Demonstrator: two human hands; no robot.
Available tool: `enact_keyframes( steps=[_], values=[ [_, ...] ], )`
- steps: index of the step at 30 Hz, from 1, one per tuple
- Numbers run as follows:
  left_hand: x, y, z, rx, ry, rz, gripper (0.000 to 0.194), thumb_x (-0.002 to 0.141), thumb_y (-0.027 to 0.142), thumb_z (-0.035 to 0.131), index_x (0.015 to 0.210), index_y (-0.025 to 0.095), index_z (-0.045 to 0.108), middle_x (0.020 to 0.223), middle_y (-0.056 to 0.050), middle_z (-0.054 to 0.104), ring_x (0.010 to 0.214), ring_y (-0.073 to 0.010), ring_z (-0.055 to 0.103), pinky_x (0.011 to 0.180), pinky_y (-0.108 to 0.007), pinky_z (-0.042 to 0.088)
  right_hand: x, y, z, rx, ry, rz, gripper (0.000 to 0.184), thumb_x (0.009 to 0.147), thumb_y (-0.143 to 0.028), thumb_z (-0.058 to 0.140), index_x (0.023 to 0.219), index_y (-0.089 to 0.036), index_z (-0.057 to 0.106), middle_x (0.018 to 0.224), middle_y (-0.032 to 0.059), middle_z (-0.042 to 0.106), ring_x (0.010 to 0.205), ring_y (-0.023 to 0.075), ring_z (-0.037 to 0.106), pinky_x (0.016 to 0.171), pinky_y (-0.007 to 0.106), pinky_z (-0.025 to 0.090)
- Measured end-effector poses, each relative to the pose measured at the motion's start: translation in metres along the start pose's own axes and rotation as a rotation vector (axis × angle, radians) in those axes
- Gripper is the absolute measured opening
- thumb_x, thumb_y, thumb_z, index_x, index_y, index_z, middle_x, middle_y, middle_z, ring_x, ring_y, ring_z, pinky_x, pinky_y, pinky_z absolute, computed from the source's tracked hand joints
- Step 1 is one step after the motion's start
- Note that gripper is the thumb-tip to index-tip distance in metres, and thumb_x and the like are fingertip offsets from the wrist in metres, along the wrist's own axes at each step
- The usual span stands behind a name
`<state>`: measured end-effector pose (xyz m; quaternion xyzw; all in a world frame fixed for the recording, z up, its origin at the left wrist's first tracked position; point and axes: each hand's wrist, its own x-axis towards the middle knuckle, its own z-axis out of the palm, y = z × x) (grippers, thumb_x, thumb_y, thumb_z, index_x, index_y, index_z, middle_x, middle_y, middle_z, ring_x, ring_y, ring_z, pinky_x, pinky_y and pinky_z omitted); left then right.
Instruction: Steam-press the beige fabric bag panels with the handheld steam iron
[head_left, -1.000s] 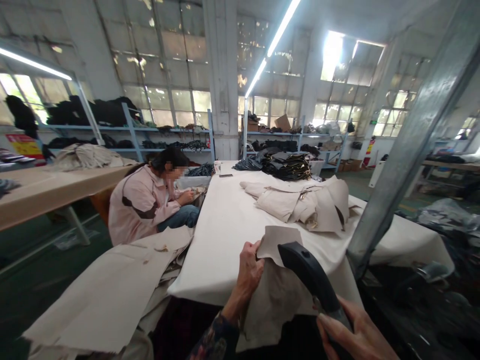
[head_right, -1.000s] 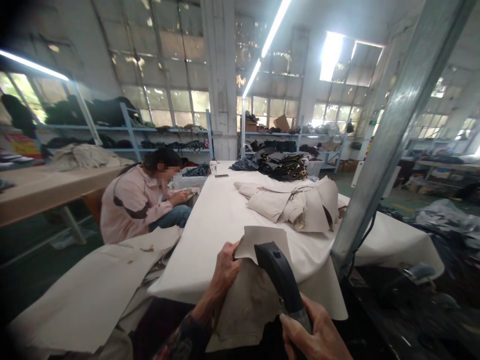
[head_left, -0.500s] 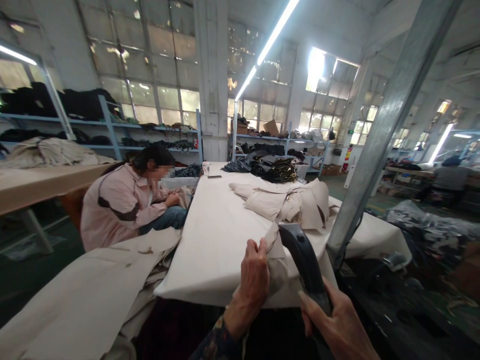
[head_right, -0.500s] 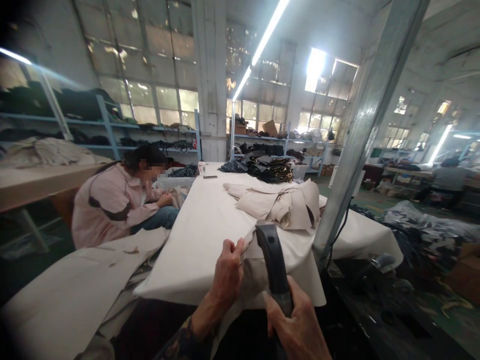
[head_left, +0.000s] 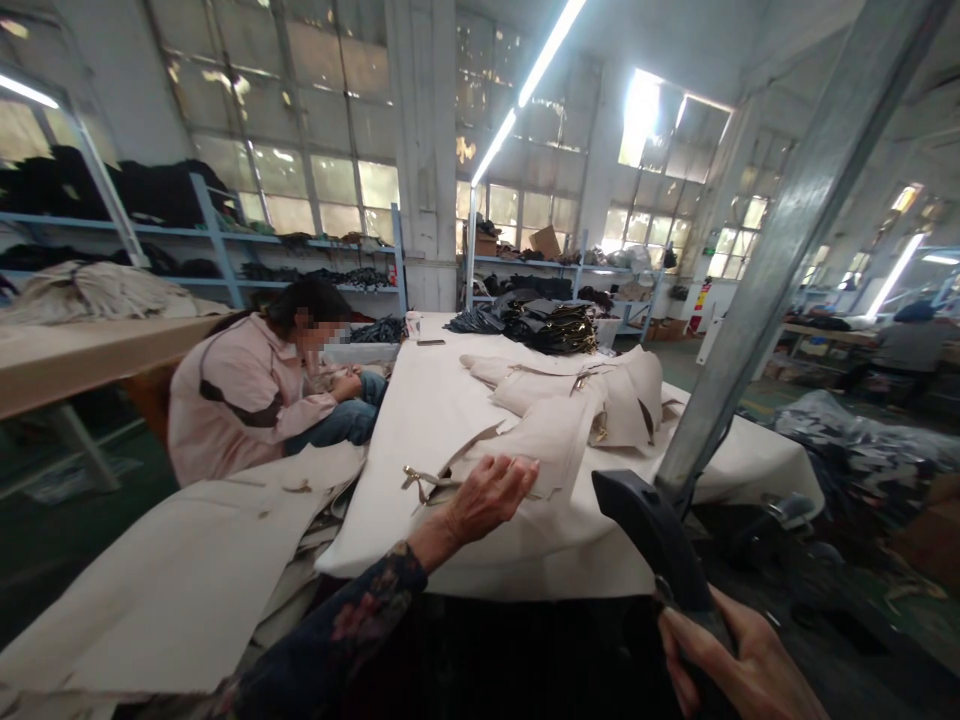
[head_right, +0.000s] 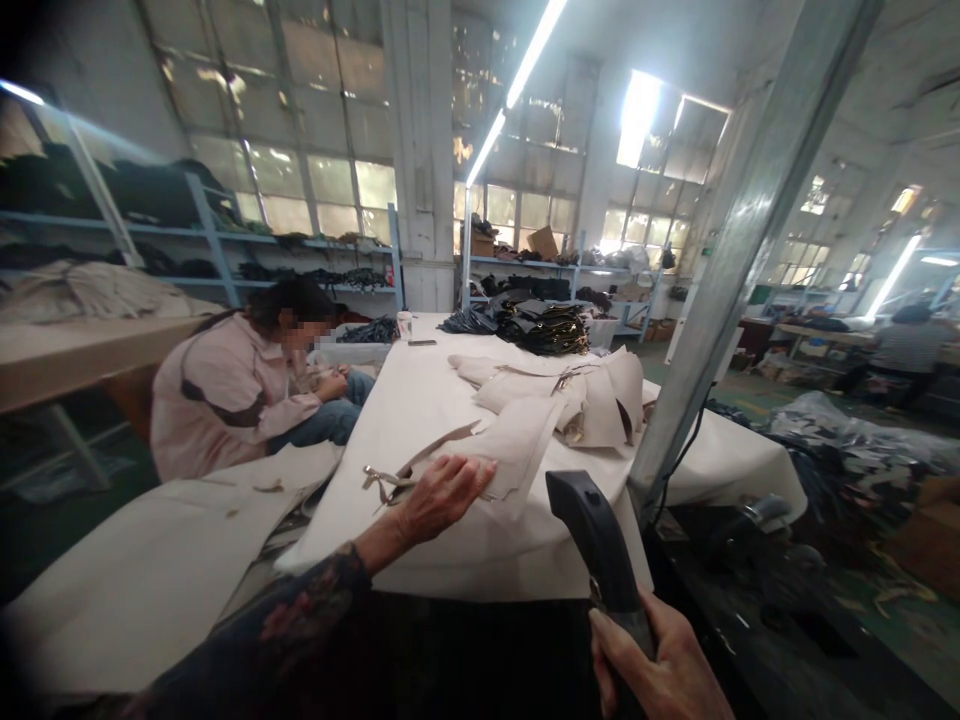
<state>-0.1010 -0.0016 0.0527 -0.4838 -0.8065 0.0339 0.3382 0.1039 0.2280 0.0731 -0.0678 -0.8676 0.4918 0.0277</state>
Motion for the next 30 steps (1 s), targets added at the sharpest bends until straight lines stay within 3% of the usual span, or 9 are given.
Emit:
enact_keyframes(
  steps=[4,7,13,18,23,27,30],
  values=[
    [-0.038,0.016,0.063,-0.055,-0.133,-0.055,0.034,0.09,0.01,0.039,0.122,0.015,0.05,0.108,-0.013,0.059,0.098,-0.025,0.054,0.08,-0.041,0.046,0.0,0.01,0.009,0.041,-0.125,0.063,0.038,0.085,-0.053,0.046,0.066,-0.02,0.05,0.046,-0.0034,0.053,0.046,0.0139,0.051,0.052,0.025,0.042],
    [-0.06,0.031,0.086,-0.111,-0.152,-0.161,0.031,0.089,0.014,0.044,0.118,0.014,0.054,0.114,-0.014,0.058,0.105,-0.0274,0.051,0.084,-0.042,0.045,0.006,0.016,0.018,0.096,-0.204,0.094,0.035,0.084,-0.051,0.048,0.066,-0.021,0.047,0.044,-0.0051,0.051,0.043,0.013,0.05,0.051,0.024,0.042],
    [-0.081,0.042,0.096,-0.295,-0.094,-0.304,0.049,0.08,0.001,0.046,0.126,0.018,0.051,0.135,-0.013,0.045,0.123,-0.0295,0.037,0.1,-0.044,0.035,0.025,0.023,0.041,0.185,-0.294,0.18,0.031,0.084,-0.045,0.051,0.068,-0.02,0.047,0.045,-0.0047,0.052,0.042,0.012,0.049,0.049,0.024,0.043],
    [-0.087,0.042,0.106,-0.445,0.016,-0.368,0.053,0.077,-0.004,0.041,0.123,0.019,0.055,0.134,-0.012,0.047,0.122,-0.0284,0.037,0.101,-0.046,0.036,0.047,0.025,0.057,0.207,-0.326,0.2,0.025,0.083,-0.037,0.054,0.068,-0.019,0.048,0.044,-0.0053,0.053,0.039,0.0105,0.048,0.043,0.021,0.04],
    [-0.085,0.041,0.108,-0.489,0.017,-0.383,0.053,0.075,-0.005,0.043,0.122,0.018,0.056,0.133,-0.013,0.047,0.122,-0.0289,0.037,0.1,-0.046,0.037,0.072,0.028,0.07,0.196,-0.343,0.235,0.026,0.084,-0.037,0.052,0.068,-0.018,0.05,0.044,-0.0053,0.052,0.036,0.0095,0.047,0.039,0.019,0.039],
    [-0.082,0.039,0.108,-0.492,0.002,-0.389,0.051,0.075,-0.003,0.045,0.12,0.018,0.057,0.131,-0.013,0.049,0.12,-0.0288,0.039,0.099,-0.046,0.038,0.085,0.036,0.067,0.225,-0.349,0.234,0.028,0.084,-0.04,0.051,0.068,-0.017,0.051,0.042,-0.0056,0.051,0.035,0.0096,0.046,0.038,0.019,0.039],
    [-0.079,0.038,0.108,-0.497,0.002,-0.399,0.047,0.077,-0.002,0.046,0.118,0.018,0.058,0.128,-0.013,0.051,0.119,-0.0286,0.04,0.098,-0.045,0.039,0.087,0.042,0.052,0.197,-0.261,0.21,0.03,0.086,-0.041,0.049,0.068,-0.017,0.052,0.043,-0.0048,0.052,0.039,0.0108,0.049,0.042,0.021,0.041]
  ],
)
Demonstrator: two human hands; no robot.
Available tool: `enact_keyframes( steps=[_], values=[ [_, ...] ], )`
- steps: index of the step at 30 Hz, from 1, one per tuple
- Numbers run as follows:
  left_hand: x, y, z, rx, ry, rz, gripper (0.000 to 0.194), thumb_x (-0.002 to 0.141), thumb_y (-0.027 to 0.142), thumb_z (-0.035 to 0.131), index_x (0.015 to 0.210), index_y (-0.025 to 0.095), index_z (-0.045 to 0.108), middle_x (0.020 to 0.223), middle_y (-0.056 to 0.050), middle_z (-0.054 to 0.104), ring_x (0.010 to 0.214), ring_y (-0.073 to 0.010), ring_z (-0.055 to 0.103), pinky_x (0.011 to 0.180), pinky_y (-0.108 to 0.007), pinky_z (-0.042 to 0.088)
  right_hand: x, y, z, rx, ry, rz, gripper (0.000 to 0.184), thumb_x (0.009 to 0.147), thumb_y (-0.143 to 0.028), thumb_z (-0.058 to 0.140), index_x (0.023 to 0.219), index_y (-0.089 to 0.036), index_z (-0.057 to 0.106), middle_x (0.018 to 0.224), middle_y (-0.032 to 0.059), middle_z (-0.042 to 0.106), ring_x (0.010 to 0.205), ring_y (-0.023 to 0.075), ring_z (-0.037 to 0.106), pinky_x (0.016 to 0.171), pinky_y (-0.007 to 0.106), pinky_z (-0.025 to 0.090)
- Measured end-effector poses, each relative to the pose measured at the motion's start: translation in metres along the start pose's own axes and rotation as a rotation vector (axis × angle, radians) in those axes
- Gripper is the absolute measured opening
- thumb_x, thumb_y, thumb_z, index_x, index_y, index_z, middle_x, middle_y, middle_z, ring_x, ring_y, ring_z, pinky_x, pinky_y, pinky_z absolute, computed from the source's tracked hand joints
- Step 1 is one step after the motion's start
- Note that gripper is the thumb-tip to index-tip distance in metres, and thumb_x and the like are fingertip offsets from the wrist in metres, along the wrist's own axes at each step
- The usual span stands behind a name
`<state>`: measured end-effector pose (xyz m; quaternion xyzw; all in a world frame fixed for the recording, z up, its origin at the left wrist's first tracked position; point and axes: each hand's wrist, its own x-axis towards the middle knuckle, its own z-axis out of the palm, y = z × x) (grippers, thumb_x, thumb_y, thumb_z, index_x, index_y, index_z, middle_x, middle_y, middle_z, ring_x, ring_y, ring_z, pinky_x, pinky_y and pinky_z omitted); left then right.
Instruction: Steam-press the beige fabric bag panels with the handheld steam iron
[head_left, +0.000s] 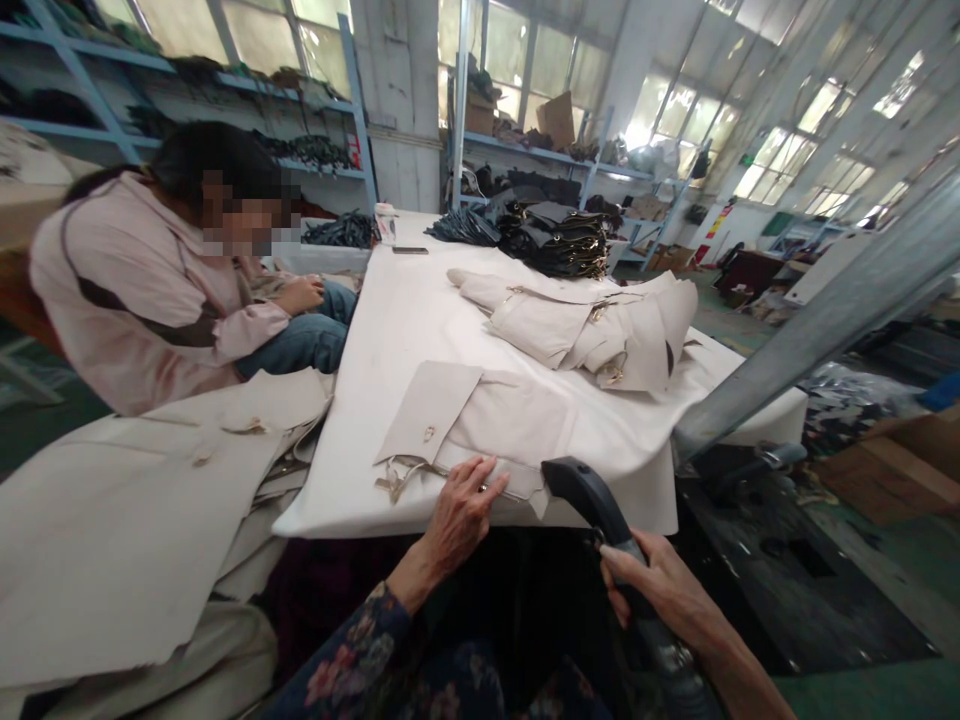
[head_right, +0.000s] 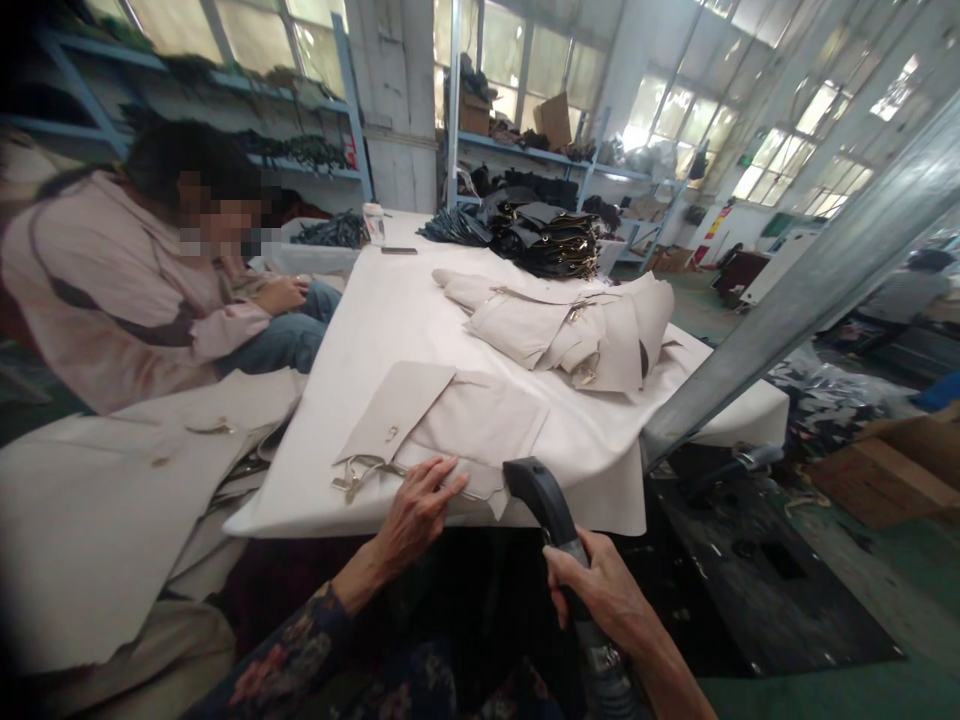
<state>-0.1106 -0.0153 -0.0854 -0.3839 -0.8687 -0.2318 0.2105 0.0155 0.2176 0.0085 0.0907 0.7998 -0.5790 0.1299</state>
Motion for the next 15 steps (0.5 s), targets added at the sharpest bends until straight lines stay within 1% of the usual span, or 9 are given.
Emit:
enact_keyframes(
  steps=[3,6,9,12,15],
  values=[
    [0.001,0.0,0.0,-0.009,0.004,-0.013,0.045,0.078,-0.002,0.045,0.116,0.018,0.059,0.126,-0.012,0.051,0.118,-0.028,0.04,0.098,-0.045,0.039,-0.01,0.0,-0.016,-0.036,0.063,0.001,0.031,0.087,-0.041,0.048,0.068,-0.017,0.052,0.043,-0.0045,0.053,0.04,0.0115,0.05,0.044,0.022,0.041],
    [0.002,0.0,0.0,-0.019,0.005,-0.017,0.044,0.079,-0.001,0.045,0.116,0.018,0.059,0.125,-0.012,0.052,0.117,-0.0274,0.041,0.098,-0.044,0.039,-0.023,-0.003,-0.021,-0.039,0.027,-0.007,0.031,0.087,-0.042,0.048,0.067,-0.018,0.05,0.044,-0.0046,0.053,0.041,0.0114,0.049,0.046,0.022,0.041],
    [0.004,-0.001,0.001,-0.033,0.008,-0.02,0.043,0.079,0.0,0.046,0.115,0.018,0.06,0.124,-0.012,0.053,0.116,-0.0266,0.041,0.098,-0.043,0.038,-0.026,-0.003,-0.013,-0.042,-0.04,-0.001,0.027,0.086,-0.039,0.049,0.069,-0.018,0.049,0.045,-0.0046,0.053,0.042,0.0112,0.049,0.048,0.022,0.042],
    [0.005,-0.002,0.001,-0.043,0.016,-0.008,0.043,0.077,-0.001,0.048,0.114,0.017,0.06,0.122,-0.012,0.054,0.115,-0.0263,0.042,0.098,-0.042,0.038,-0.018,0.002,0.001,-0.033,-0.099,0.024,0.023,0.085,-0.036,0.049,0.071,-0.018,0.049,0.047,-0.0051,0.053,0.041,0.0108,0.048,0.046,0.022,0.041],
    [0.006,-0.003,-0.001,-0.055,0.019,-0.005,0.042,0.078,0.0,0.049,0.113,0.019,0.061,0.121,-0.011,0.055,0.114,-0.0263,0.043,0.097,-0.043,0.04,-0.01,0.007,0.008,-0.051,-0.099,0.015,0.02,0.085,-0.033,0.05,0.071,-0.019,0.047,0.048,-0.0063,0.051,0.041,0.0102,0.048,0.044,0.02,0.04]
  ],
)
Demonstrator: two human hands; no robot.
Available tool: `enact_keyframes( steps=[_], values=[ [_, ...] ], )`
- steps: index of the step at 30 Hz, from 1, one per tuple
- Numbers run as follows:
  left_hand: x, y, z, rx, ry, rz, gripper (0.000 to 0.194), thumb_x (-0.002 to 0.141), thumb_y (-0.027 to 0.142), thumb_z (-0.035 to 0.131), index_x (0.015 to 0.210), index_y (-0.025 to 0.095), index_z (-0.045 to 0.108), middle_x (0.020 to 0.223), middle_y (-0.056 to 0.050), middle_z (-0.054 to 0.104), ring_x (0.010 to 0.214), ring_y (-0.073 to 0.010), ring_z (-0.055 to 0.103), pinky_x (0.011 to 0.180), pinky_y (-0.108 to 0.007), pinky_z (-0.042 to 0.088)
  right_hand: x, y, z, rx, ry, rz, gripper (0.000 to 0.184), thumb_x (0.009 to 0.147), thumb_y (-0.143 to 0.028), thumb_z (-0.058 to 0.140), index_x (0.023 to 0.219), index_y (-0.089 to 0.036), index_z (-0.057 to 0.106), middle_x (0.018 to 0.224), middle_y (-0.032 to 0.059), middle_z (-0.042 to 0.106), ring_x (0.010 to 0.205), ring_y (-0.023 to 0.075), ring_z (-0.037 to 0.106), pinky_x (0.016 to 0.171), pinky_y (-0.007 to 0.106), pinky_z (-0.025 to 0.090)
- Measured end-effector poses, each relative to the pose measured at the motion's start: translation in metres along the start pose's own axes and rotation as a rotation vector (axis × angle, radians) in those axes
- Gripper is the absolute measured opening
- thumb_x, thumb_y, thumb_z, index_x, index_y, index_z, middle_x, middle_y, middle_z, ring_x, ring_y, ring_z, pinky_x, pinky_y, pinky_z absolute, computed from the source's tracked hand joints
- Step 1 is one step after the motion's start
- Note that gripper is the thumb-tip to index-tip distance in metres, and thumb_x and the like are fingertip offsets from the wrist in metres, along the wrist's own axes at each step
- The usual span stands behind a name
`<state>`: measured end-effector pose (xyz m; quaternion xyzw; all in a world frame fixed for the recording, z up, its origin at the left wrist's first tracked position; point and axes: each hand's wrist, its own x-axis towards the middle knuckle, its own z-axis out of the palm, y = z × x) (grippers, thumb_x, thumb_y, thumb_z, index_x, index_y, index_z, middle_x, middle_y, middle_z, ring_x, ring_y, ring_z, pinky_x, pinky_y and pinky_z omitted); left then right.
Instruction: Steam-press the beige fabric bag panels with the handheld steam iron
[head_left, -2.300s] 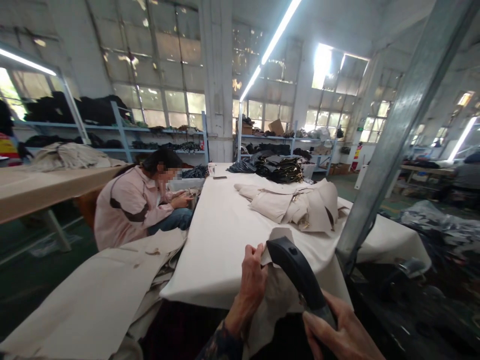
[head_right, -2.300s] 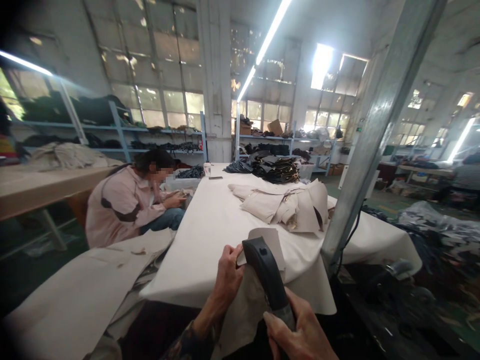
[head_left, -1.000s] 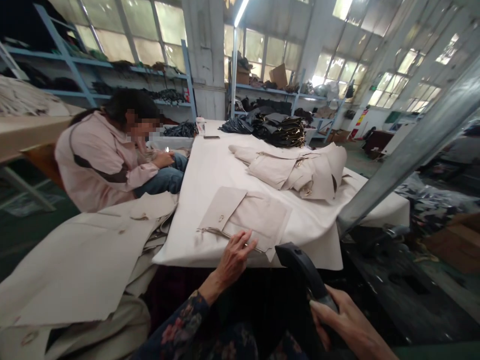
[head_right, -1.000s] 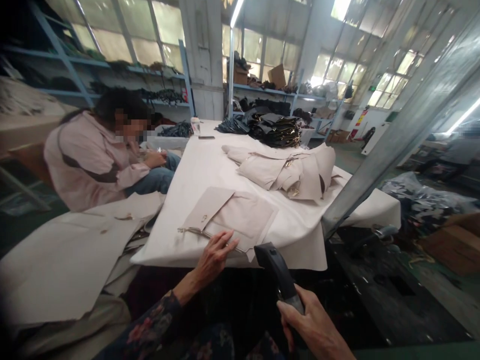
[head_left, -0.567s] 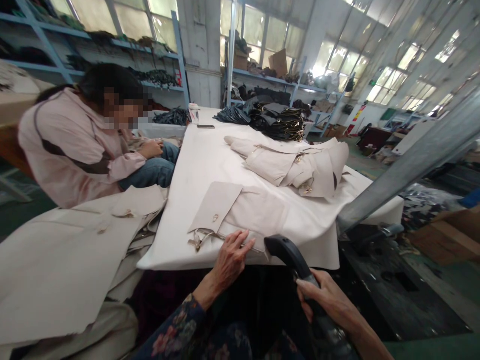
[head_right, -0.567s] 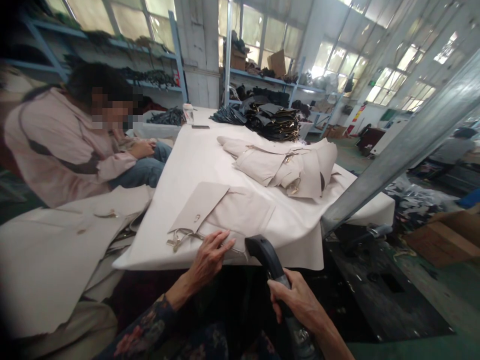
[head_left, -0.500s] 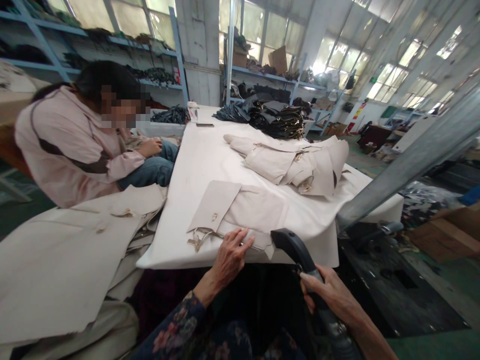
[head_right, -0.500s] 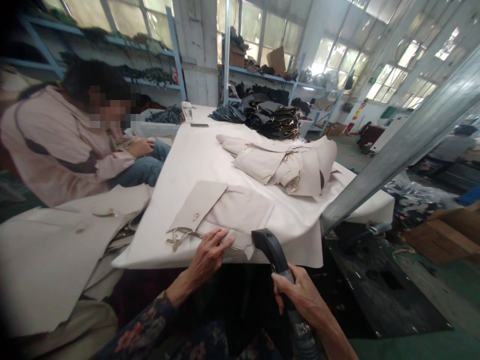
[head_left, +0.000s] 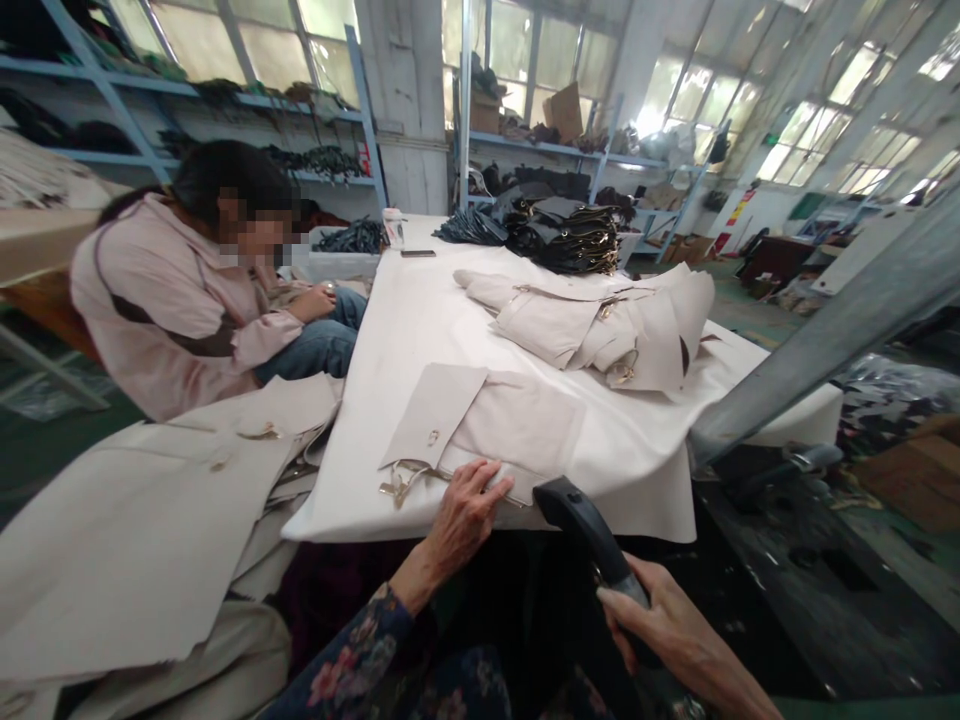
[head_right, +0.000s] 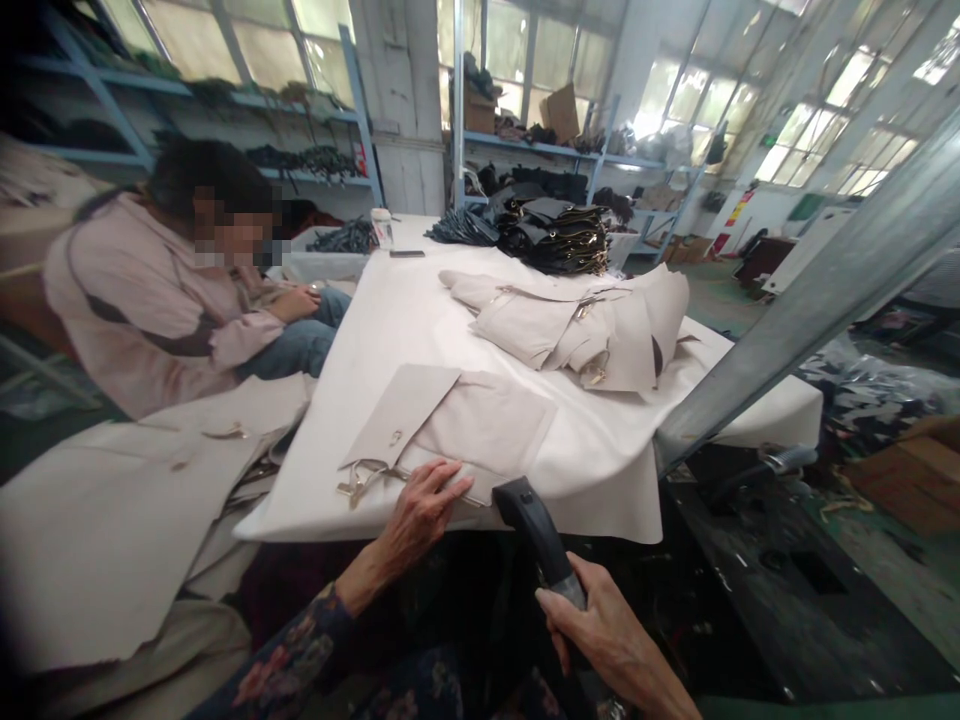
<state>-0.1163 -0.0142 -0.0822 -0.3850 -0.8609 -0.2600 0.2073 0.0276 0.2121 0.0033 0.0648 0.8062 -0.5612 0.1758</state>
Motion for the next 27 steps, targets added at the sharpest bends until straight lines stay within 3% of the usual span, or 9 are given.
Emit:
enact_keyframes(
  steps=[5,10,16,20,27],
  values=[
    [0.005,-0.004,-0.002,-0.012,-0.032,0.005,0.04,0.078,0.002,0.05,0.112,0.021,0.061,0.119,-0.01,0.056,0.113,-0.0259,0.045,0.096,-0.043,0.042,0.007,-0.005,-0.008,-0.051,-0.039,-0.012,0.012,0.083,-0.024,0.05,0.072,-0.019,0.047,0.049,-0.0074,0.05,0.043,0.0091,0.047,0.045,0.019,0.038],
    [0.025,-0.028,-0.002,0.062,-0.056,0.058,0.033,0.079,0.005,0.051,0.106,0.016,0.064,0.115,-0.012,0.061,0.111,-0.0271,0.05,0.095,-0.044,0.044,0.03,-0.015,-0.015,-0.024,-0.067,-0.06,0.012,0.082,-0.023,0.05,0.072,-0.02,0.047,0.047,-0.0074,0.051,0.042,0.01,0.048,0.046,0.02,0.037],
    [0.045,-0.071,-0.015,0.053,-0.128,-0.008,0.034,0.082,0.0,0.044,0.102,0.016,0.066,0.123,-0.01,0.061,0.118,-0.0231,0.05,0.099,-0.039,0.044,0.035,-0.018,-0.037,-0.089,-0.047,-0.029,0.02,0.084,-0.034,0.049,0.07,-0.02,0.047,0.046,-0.0053,0.053,0.043,0.0116,0.047,0.048,0.022,0.038],
    [0.046,-0.086,-0.018,-0.009,-0.108,-0.049,0.036,0.08,-0.002,0.043,0.1,0.015,0.067,0.123,-0.009,0.061,0.12,-0.0216,0.05,0.1,-0.037,0.044,0.029,-0.019,-0.057,-0.193,-0.029,0.034,0.03,0.084,-0.045,0.048,0.067,-0.021,0.048,0.047,-0.0034,0.054,0.047,0.014,0.05,0.053,0.025,0.041],
    [0.045,-0.091,-0.012,-0.121,-0.08,-0.076,0.043,0.075,-0.007,0.04,0.099,0.017,0.068,0.123,-0.008,0.062,0.121,-0.0205,0.049,0.101,-0.038,0.043,0.049,-0.059,-0.049,-0.286,-0.176,0.123,0.03,0.081,-0.05,0.05,0.071,-0.023,0.05,0.048,-0.0032,0.053,0.048,0.0158,0.051,0.05,0.025,0.041]
  ],
)
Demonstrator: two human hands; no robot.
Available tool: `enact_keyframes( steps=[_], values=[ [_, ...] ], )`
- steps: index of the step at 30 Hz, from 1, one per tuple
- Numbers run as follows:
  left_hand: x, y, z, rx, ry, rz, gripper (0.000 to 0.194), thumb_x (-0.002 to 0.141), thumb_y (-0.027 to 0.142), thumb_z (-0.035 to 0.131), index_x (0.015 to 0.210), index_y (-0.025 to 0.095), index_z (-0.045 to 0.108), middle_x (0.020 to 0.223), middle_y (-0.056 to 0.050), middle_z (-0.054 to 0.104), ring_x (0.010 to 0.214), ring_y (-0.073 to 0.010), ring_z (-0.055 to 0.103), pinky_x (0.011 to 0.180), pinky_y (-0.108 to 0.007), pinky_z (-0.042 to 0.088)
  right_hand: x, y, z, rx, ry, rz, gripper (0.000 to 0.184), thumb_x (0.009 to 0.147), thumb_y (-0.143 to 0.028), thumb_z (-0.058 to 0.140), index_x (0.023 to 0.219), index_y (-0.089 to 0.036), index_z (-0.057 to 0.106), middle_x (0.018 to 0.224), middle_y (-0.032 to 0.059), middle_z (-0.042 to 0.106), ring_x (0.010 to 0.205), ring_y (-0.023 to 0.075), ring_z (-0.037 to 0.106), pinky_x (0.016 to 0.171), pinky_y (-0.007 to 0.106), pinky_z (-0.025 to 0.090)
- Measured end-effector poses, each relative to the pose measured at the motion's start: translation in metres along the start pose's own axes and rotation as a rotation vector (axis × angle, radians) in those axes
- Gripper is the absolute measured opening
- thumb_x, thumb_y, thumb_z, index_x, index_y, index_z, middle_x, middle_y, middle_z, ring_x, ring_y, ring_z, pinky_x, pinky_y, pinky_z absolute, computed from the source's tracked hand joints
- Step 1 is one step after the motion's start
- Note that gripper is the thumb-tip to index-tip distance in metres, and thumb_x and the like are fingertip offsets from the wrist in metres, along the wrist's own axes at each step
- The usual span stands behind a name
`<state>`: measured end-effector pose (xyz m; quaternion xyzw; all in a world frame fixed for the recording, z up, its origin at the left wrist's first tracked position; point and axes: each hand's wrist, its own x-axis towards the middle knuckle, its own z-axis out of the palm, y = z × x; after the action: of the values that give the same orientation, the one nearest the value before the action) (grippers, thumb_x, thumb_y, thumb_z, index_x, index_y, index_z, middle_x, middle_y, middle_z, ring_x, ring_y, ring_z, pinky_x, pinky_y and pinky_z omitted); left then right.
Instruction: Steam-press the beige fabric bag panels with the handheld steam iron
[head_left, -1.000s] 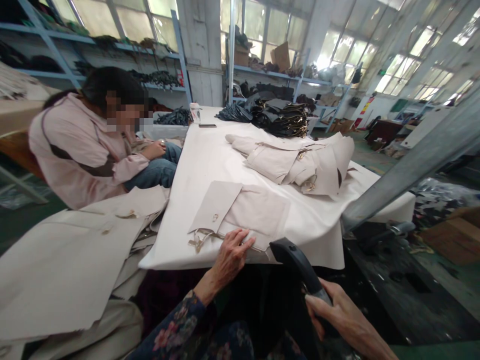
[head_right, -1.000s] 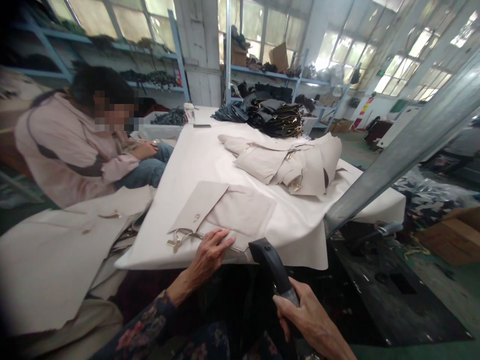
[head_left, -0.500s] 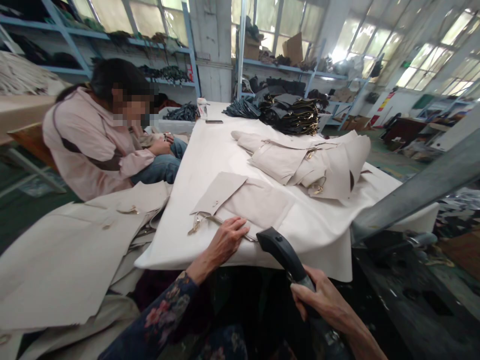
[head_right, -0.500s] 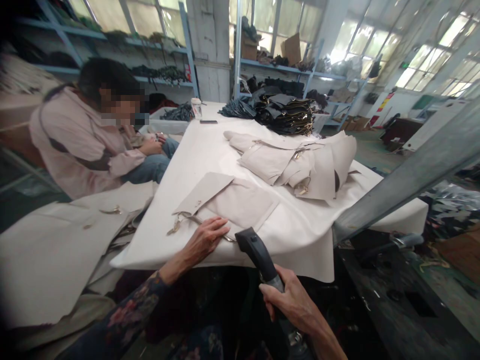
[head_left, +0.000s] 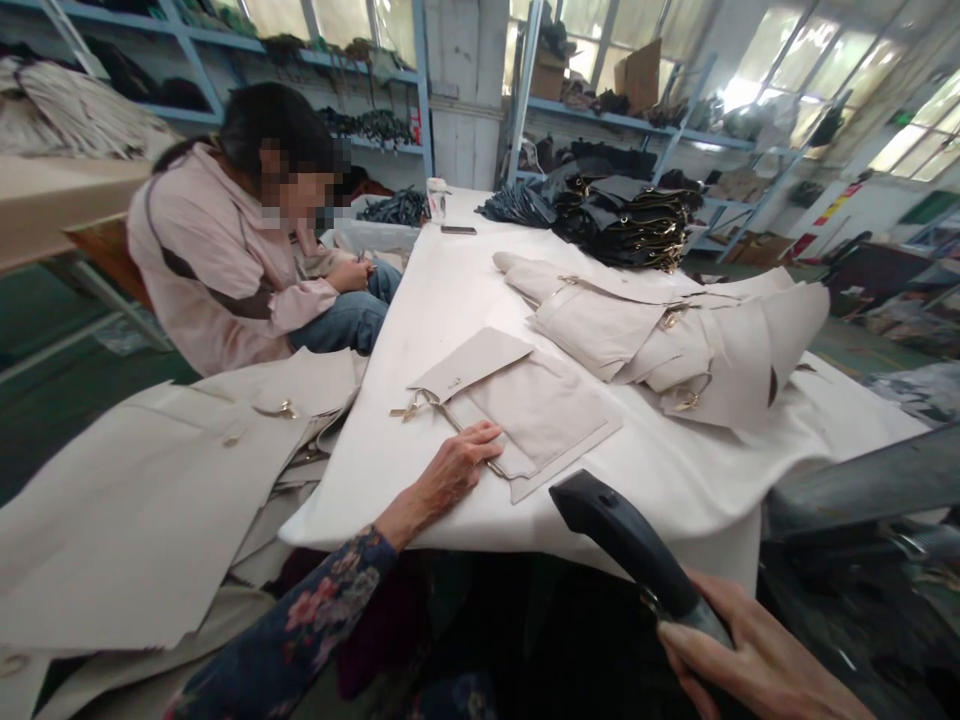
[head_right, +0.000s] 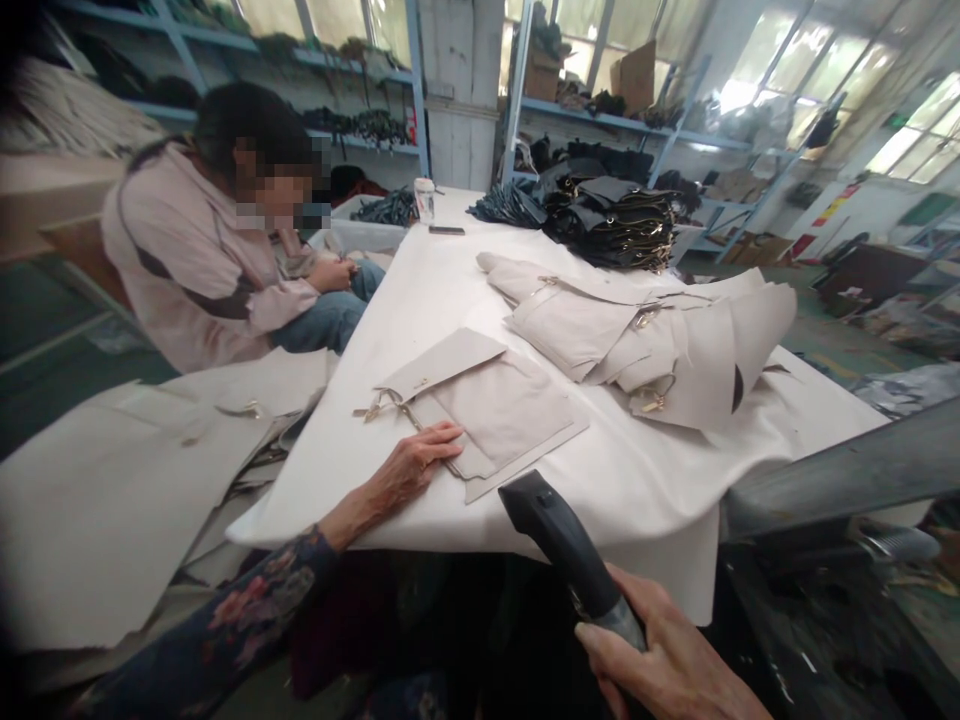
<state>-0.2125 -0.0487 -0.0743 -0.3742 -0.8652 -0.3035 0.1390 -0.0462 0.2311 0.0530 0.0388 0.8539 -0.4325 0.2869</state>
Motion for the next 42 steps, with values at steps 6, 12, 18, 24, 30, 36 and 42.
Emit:
enact_keyframes(
  steps=[6,12,18,24,30,36,42],
  values=[
    [0.0,0.0,-0.002,-0.014,0.001,-0.014,0.042,0.076,-0.006,0.041,0.099,0.016,0.069,0.122,-0.01,0.062,0.12,-0.022,0.051,0.1,-0.038,0.045,0.031,-0.018,0.004,-0.008,-0.061,0.035,0.025,0.084,-0.045,0.051,0.075,-0.021,0.051,0.054,-0.0047,0.055,0.048,0.013,0.054,0.054,0.024,0.047],
    [0.001,0.002,-0.006,-0.005,-0.037,-0.015,0.046,0.071,-0.009,0.04,0.097,0.015,0.069,0.124,-0.01,0.061,0.121,-0.0224,0.05,0.102,-0.037,0.044,0.062,-0.027,0.006,0.057,-0.102,-0.087,0.028,0.087,-0.04,0.048,0.071,-0.018,0.051,0.047,-0.0054,0.052,0.039,0.0096,0.048,0.043,0.02,0.039],
    [0.003,0.002,-0.006,-0.025,-0.037,-0.015,0.049,0.068,-0.011,0.038,0.096,0.014,0.068,0.123,-0.01,0.062,0.122,-0.0216,0.049,0.103,-0.036,0.043,0.044,-0.028,-0.002,0.036,-0.068,0.054,0.026,0.084,-0.044,0.052,0.074,-0.019,0.052,0.05,-0.0056,0.052,0.043,0.0108,0.051,0.049,0.022,0.044],
    [0.001,0.001,-0.002,-0.025,-0.017,-0.016,0.05,0.066,-0.01,0.038,0.096,0.016,0.068,0.124,-0.008,0.061,0.121,-0.0204,0.049,0.1,-0.037,0.045,0.061,-0.031,-0.005,0.037,-0.111,-0.034,0.027,0.085,-0.039,0.05,0.068,-0.018,0.052,0.045,-0.0047,0.052,0.039,0.0094,0.048,0.041,0.019,0.036],
    [0.002,0.001,-0.002,-0.015,-0.004,0.001,0.047,0.067,-0.009,0.039,0.095,0.015,0.068,0.121,-0.009,0.063,0.119,-0.0215,0.052,0.098,-0.036,0.047,0.052,-0.03,-0.017,0.001,-0.035,-0.016,0.025,0.083,-0.037,0.051,0.067,-0.019,0.051,0.045,-0.0045,0.052,0.04,0.0106,0.048,0.042,0.021,0.037],
    [0.001,0.001,0.0,-0.017,0.003,-0.013,0.046,0.07,-0.008,0.039,0.097,0.015,0.068,0.122,-0.009,0.062,0.119,-0.0215,0.051,0.099,-0.037,0.046,0.02,-0.012,-0.019,-0.079,-0.014,0.151,0.033,0.081,-0.054,0.051,0.083,-0.021,0.056,0.053,-0.0028,0.057,0.051,0.0173,0.056,0.061,0.029,0.048],
    [0.002,0.002,-0.002,-0.003,-0.018,-0.004,0.04,0.075,-0.006,0.041,0.096,0.014,0.068,0.122,-0.01,0.062,0.12,-0.0221,0.051,0.101,-0.036,0.044,0.036,-0.022,-0.011,-0.056,-0.049,0.124,0.025,0.082,-0.046,0.053,0.081,-0.021,0.055,0.052,-0.0043,0.056,0.047,0.0137,0.053,0.051,0.024,0.044]
  ],
)
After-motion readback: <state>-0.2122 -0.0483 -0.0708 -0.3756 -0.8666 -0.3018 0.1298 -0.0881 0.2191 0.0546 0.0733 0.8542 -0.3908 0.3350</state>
